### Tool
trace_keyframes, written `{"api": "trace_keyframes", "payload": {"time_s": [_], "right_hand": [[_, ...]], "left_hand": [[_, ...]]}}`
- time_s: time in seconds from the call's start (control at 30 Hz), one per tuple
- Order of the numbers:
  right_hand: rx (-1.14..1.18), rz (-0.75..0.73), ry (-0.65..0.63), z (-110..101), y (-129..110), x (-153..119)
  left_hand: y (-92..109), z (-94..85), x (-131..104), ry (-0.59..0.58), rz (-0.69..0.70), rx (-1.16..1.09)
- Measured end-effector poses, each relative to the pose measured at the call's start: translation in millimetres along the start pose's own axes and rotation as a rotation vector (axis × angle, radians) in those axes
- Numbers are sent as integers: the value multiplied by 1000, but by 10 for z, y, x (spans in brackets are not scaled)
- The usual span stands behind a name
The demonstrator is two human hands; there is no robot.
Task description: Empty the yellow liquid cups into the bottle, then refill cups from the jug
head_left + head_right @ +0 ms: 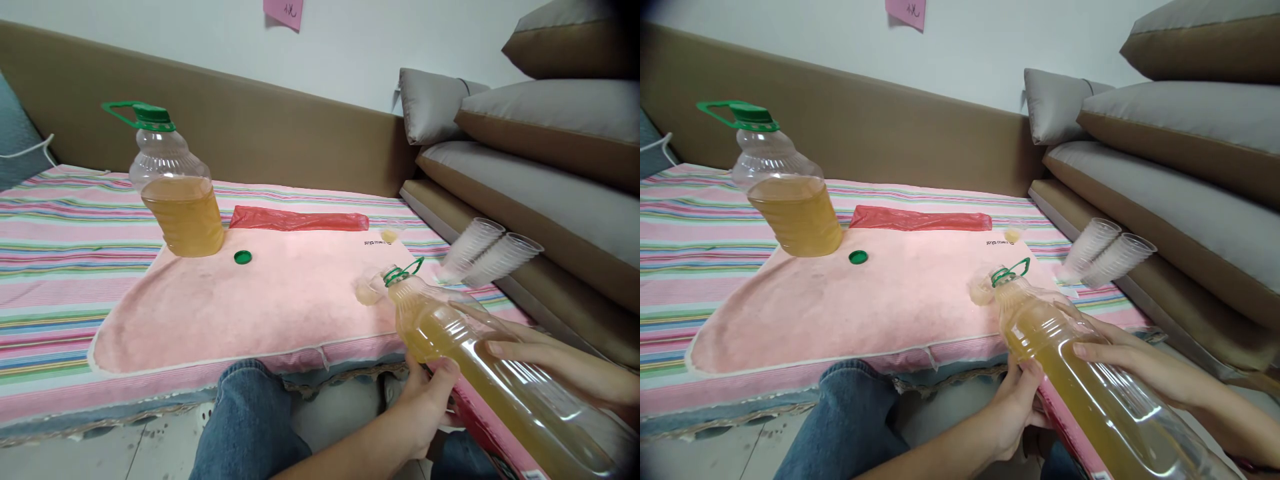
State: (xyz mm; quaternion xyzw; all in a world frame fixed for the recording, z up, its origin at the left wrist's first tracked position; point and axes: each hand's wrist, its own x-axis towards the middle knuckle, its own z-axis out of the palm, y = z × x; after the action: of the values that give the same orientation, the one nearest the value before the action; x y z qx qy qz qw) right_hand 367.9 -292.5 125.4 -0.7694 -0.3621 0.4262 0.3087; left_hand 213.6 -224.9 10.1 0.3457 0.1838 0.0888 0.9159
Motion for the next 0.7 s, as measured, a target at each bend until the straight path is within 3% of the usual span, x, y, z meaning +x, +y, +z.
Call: {"api": "trace_keyframes", "payload": {"time_s": [0.7], "right_hand": [[79, 11, 65, -1, 79, 21]], "left_hand": [[-27, -15, 7, 12, 6, -2]]}}
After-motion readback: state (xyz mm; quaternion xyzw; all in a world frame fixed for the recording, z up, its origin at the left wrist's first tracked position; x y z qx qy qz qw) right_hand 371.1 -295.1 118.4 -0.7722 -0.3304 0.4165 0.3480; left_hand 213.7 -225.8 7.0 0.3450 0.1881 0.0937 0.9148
